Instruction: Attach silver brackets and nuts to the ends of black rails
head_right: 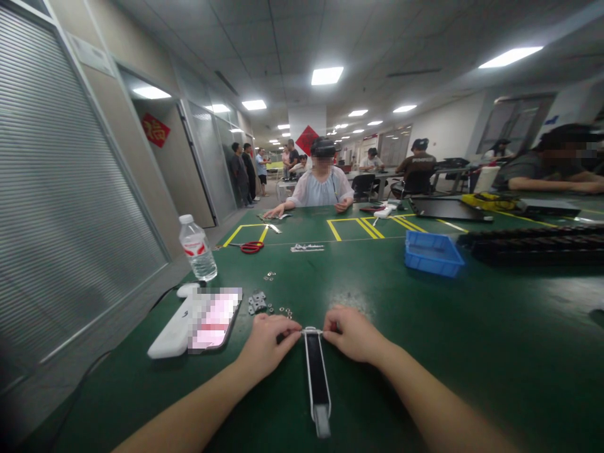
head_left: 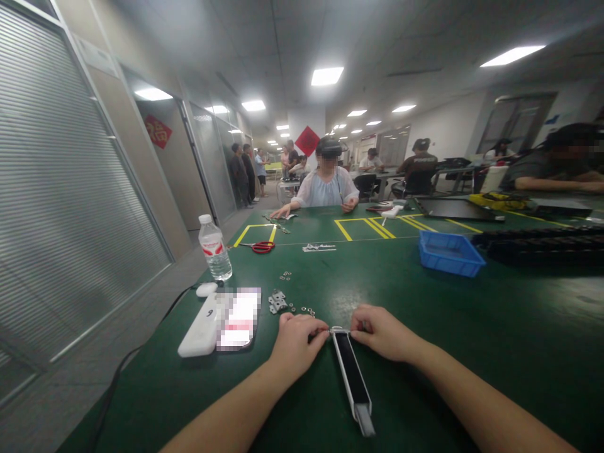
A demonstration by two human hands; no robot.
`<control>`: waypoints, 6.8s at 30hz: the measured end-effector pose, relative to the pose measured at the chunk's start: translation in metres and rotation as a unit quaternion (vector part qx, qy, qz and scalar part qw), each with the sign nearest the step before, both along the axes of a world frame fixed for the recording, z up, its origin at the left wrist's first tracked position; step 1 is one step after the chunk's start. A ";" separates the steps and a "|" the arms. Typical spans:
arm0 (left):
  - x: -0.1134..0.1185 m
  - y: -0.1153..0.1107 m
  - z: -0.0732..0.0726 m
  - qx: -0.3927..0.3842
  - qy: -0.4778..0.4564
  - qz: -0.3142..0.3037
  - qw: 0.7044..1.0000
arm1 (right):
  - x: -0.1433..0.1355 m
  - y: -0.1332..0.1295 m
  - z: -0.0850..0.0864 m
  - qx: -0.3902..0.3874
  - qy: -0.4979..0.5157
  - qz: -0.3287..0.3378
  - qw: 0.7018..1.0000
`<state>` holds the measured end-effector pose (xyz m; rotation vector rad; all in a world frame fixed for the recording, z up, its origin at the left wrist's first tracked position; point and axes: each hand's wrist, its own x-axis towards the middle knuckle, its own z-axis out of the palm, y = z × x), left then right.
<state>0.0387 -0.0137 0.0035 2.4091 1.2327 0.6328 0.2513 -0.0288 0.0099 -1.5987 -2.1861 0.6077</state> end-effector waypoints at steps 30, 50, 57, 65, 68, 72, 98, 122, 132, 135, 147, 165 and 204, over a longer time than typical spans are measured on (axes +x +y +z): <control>-0.003 -0.001 0.003 0.000 -0.003 0.012 1.000 | -0.003 -0.002 -0.004 0.005 -0.002 0.015 1.000; -0.003 0.001 0.001 -0.001 -0.010 -0.002 1.000 | -0.004 -0.002 -0.005 0.014 0.002 0.020 1.000; -0.004 0.004 -0.001 -0.001 -0.034 -0.023 0.999 | -0.003 0.000 -0.009 0.027 0.018 0.031 0.999; -0.005 0.004 0.002 0.006 -0.020 -0.021 1.000 | -0.004 -0.002 -0.009 0.034 0.023 0.052 0.998; -0.005 0.003 0.002 0.000 -0.012 -0.015 1.000 | -0.005 -0.003 -0.009 0.036 0.021 0.056 0.998; -0.008 0.003 0.001 -0.006 -0.021 -0.021 1.000 | -0.004 -0.003 -0.007 0.028 0.014 0.057 0.998; -0.017 0.011 0.005 0.074 0.122 0.063 0.988 | -0.005 -0.004 -0.006 0.015 -0.009 0.056 0.998; -0.004 -0.006 0.011 0.067 -0.063 0.047 0.995 | -0.016 -0.013 -0.004 0.195 0.129 0.065 0.970; 0.006 -0.018 0.004 -0.067 -0.239 -0.010 0.969 | -0.023 -0.020 0.001 0.354 0.117 0.141 0.917; 0.006 -0.017 0.003 -0.082 -0.249 -0.012 0.965 | -0.022 -0.018 -0.001 0.376 0.101 0.133 0.911; 0.000 -0.011 0.010 0.017 -0.208 -0.032 0.977 | -0.012 -0.013 -0.005 0.334 0.119 0.109 0.929; -0.010 -0.001 0.006 0.040 0.042 0.004 0.998 | 0.002 -0.001 -0.006 0.082 0.017 0.099 0.992; -0.008 -0.005 0.010 0.020 0.036 0.012 0.999 | 0.000 0.000 -0.009 0.091 0.023 0.104 0.990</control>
